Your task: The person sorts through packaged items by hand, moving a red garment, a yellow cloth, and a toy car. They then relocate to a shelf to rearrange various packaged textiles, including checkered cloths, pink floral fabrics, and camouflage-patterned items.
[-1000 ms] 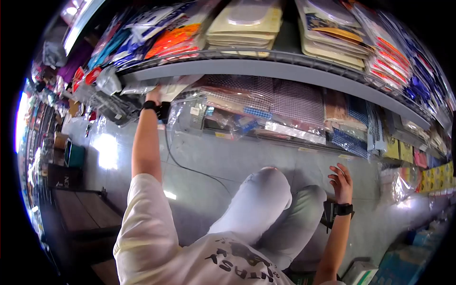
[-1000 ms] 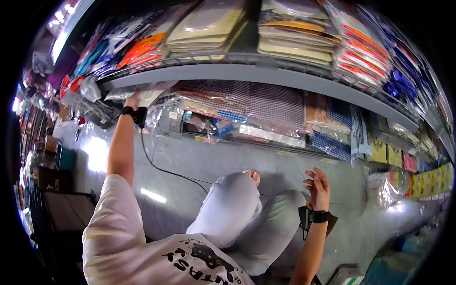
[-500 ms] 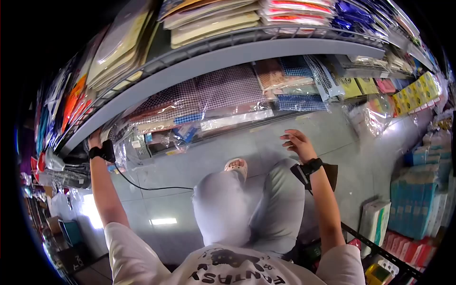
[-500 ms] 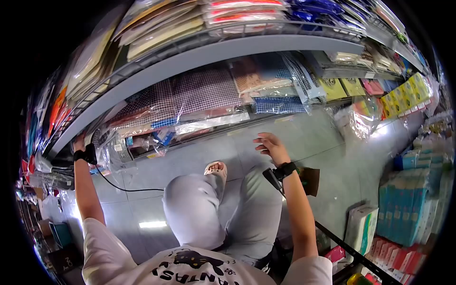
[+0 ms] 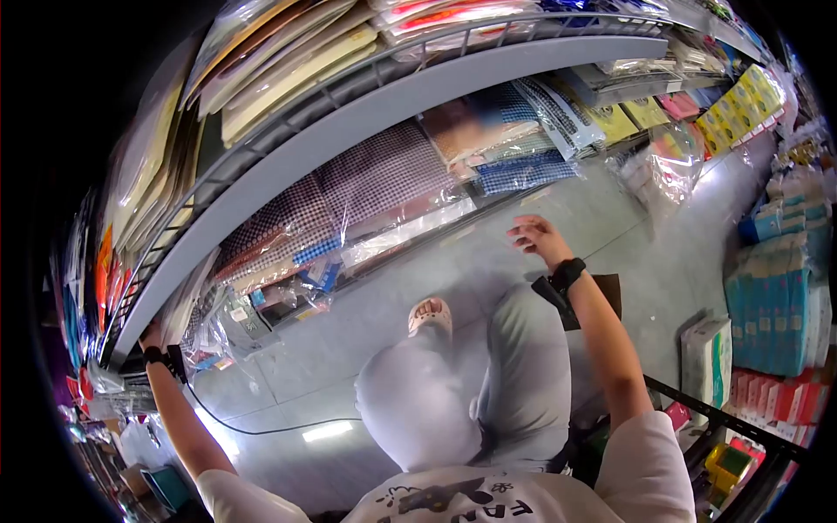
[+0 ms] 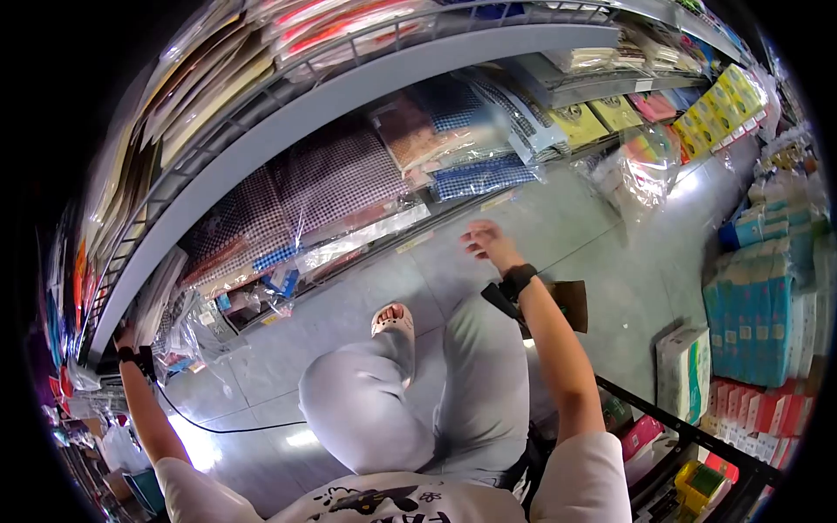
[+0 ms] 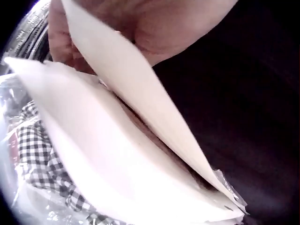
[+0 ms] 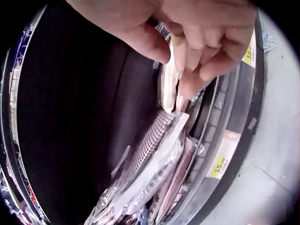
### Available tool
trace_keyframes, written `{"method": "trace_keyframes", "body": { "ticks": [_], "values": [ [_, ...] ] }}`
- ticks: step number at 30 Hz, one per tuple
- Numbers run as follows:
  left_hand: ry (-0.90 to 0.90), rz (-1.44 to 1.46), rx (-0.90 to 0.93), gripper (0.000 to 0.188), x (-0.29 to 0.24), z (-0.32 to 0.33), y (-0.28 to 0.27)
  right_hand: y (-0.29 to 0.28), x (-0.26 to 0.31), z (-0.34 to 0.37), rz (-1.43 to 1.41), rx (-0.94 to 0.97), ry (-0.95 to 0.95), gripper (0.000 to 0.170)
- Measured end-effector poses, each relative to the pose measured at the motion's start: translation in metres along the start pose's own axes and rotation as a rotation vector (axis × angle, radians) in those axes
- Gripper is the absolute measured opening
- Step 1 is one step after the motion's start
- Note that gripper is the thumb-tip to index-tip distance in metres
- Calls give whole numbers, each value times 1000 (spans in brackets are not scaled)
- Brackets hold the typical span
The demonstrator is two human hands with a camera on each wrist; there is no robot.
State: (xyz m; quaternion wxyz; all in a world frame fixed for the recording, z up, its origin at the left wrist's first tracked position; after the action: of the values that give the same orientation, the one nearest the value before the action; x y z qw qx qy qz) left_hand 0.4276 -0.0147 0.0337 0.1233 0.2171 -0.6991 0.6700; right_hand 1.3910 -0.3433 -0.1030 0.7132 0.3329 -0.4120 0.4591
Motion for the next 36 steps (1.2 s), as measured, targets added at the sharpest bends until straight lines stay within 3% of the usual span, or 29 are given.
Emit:
{"method": "trace_keyframes", "body": {
  "ticks": [3, 8, 17, 23, 31, 34, 36],
  "values": [
    [305, -820, -84, 50, -11, 8, 12, -28, 11, -25, -12, -140, -39, 23],
    [103, -545, 47, 48, -14, 15, -9, -40, 22, -40, -25, -203, -8, 22],
    [-98, -596, 163, 45, -21, 55, -70, -33, 26, -42, -109, -188, 37, 25],
    [-116, -565, 183, 42, -39, 59, -78, -22, 33, -63, -64, -196, 44, 26],
    [-103, -457, 176, 39, -54, 41, -70, 40, 65, -107, 135, -90, -174, 24],
    [-89, -417, 169, 38, -66, 40, -70, 80, 68, -103, 422, 14, -486, 30],
    [-77, -384, 151, 37, -78, 41, -71, 117, 86, -74, 868, 88, -759, 53]
  ]
}}
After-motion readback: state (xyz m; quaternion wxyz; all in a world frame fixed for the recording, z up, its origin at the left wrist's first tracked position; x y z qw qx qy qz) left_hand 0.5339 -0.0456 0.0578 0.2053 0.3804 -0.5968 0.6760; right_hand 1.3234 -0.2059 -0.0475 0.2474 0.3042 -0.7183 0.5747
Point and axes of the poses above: each hand's wrist, its own z-axis away from the middle knuckle, its own y-axis out of the palm, x = y × z, the point moved 4 cm from there along -z, towards the middle knuckle
